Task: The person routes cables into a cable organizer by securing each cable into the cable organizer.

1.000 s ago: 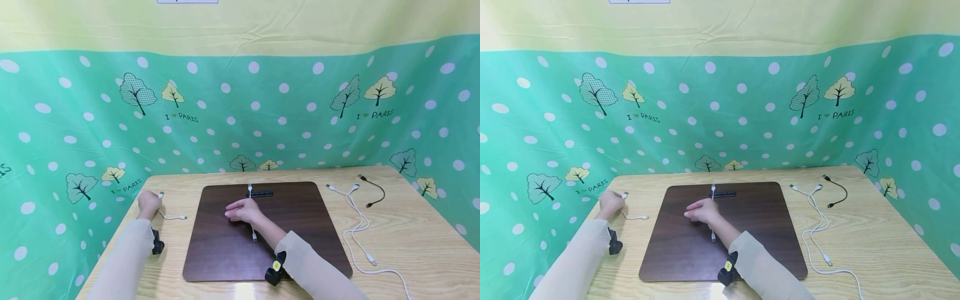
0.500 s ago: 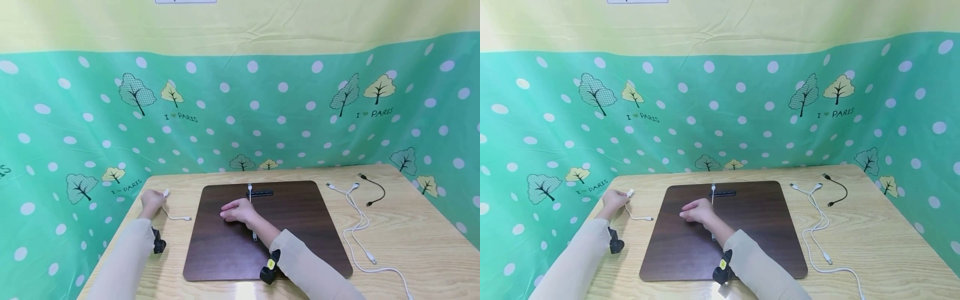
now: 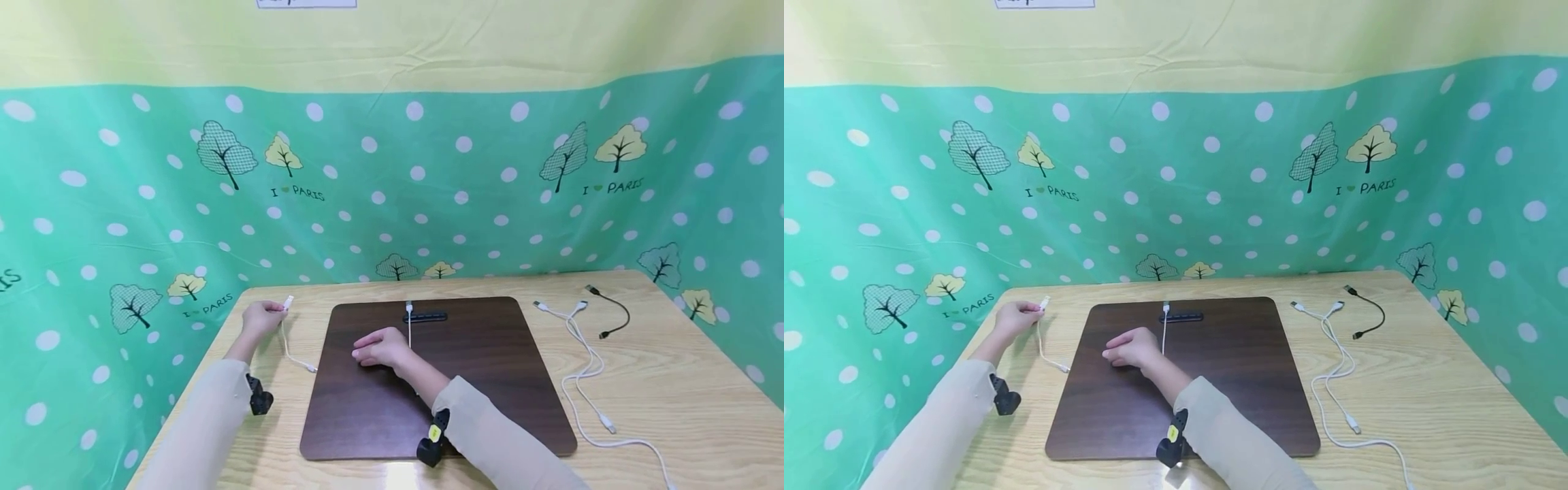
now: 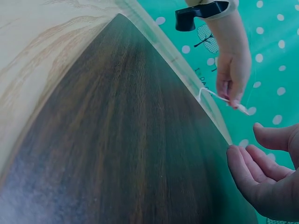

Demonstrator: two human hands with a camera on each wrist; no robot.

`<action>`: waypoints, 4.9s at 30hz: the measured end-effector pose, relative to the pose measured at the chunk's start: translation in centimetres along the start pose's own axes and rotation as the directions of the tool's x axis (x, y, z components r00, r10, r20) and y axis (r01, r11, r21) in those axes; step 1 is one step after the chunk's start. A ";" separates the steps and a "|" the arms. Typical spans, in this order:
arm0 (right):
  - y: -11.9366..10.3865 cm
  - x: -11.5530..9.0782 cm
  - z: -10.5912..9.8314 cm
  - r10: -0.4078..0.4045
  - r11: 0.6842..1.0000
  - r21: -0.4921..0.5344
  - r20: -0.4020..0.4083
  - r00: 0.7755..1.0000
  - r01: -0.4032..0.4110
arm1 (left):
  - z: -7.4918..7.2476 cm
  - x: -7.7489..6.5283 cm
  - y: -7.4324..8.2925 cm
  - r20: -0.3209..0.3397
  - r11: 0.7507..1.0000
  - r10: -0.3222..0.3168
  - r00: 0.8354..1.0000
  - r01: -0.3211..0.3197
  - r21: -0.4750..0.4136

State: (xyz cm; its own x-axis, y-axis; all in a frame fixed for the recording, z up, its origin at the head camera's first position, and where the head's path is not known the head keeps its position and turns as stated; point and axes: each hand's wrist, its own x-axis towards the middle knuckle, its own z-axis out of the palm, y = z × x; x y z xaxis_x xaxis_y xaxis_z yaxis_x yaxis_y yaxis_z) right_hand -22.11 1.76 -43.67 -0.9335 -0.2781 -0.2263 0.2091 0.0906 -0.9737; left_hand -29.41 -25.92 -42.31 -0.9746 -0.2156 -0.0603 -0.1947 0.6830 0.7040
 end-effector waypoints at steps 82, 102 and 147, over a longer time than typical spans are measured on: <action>0.3 -0.4 -2.2 0.002 0.998 0.068 0.179 0.984 -0.015 | 7.0 -1.7 11.3 0.378 0.778 0.069 0.923 0.187 -0.599; 0.5 -1.7 -5.1 0.048 0.998 0.028 0.135 0.990 -0.052 | 10.4 -2.3 12.6 0.334 0.758 0.089 0.938 0.153 -0.633; 0.9 -3.2 -9.0 0.023 0.999 -0.025 0.014 1.000 -0.023 | 13.8 -1.3 15.7 0.386 0.706 0.075 0.919 0.225 -0.671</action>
State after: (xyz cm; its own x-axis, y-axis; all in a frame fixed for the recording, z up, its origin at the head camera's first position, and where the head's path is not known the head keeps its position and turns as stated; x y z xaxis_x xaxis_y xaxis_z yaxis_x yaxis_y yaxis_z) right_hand -21.56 11.32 -43.60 -0.9244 -0.2891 -0.2489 0.2226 0.1210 -0.9674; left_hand -32.72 -5.27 -40.97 -0.9533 0.1222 -0.2762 -0.2822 -0.0345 0.9587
